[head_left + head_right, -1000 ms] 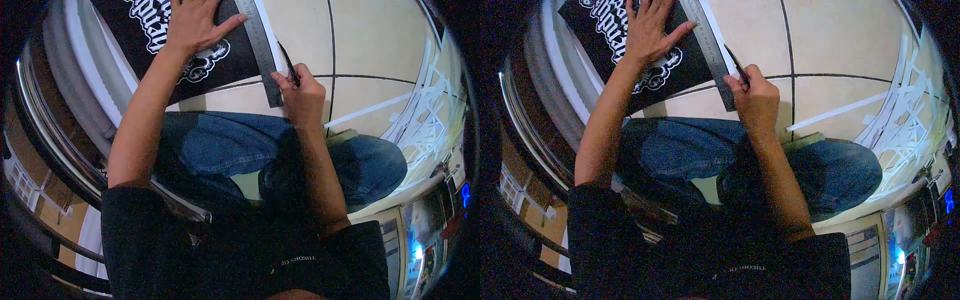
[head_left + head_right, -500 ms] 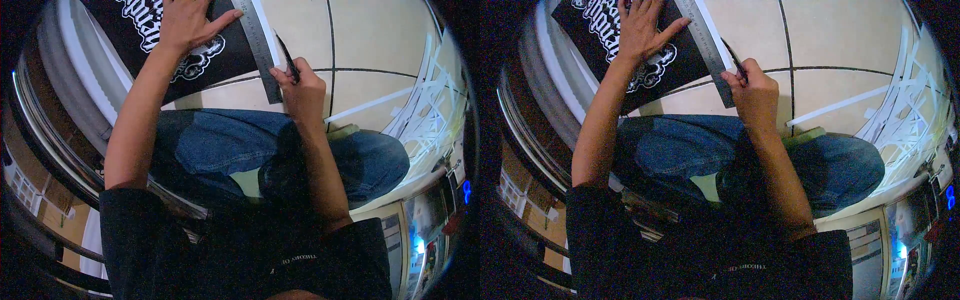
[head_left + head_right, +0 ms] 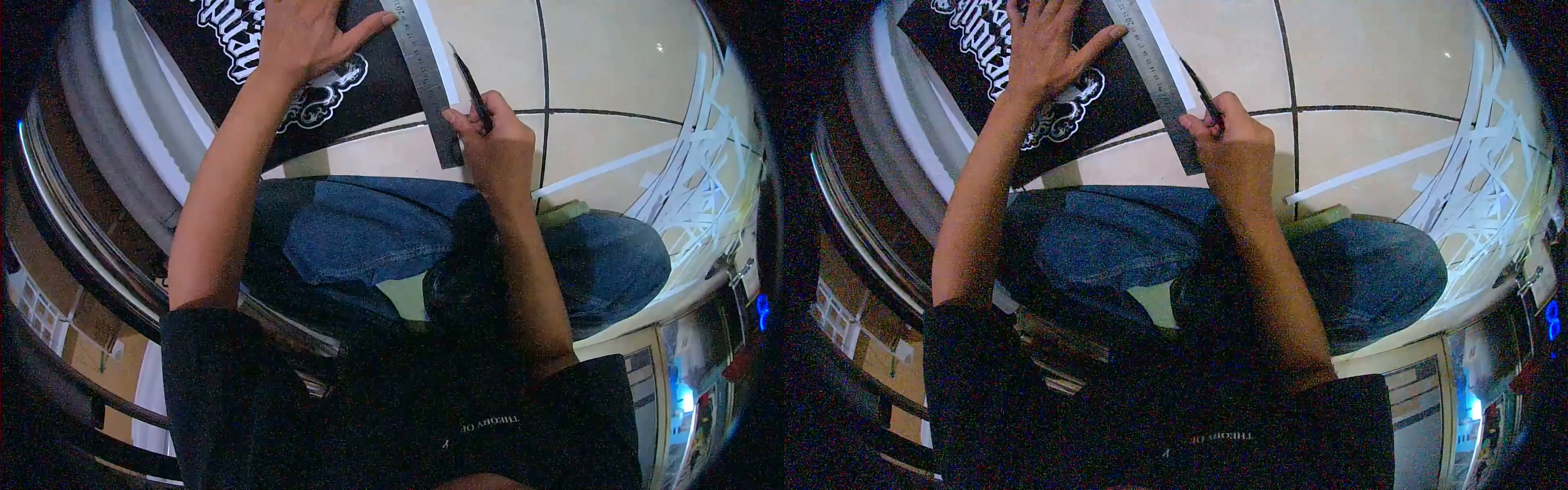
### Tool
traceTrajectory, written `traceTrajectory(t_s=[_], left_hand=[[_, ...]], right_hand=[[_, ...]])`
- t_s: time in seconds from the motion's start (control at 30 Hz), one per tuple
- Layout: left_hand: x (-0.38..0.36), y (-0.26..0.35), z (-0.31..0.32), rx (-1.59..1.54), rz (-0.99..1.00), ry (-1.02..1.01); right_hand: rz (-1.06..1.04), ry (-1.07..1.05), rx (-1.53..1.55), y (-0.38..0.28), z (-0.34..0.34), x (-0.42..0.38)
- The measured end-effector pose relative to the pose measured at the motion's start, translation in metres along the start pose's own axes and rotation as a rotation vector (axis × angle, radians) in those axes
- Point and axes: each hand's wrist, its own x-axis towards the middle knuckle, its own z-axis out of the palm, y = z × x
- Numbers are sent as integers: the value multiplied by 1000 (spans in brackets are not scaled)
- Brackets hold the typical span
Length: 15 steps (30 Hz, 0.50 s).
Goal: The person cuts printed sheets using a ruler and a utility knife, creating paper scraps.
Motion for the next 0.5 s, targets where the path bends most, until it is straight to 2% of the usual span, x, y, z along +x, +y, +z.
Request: traceTrajectory(t_s=[0.5], left_hand=[[1,0,-7,23,-31,-39]], right_hand=[[7,18,25,-8,-3,1]])
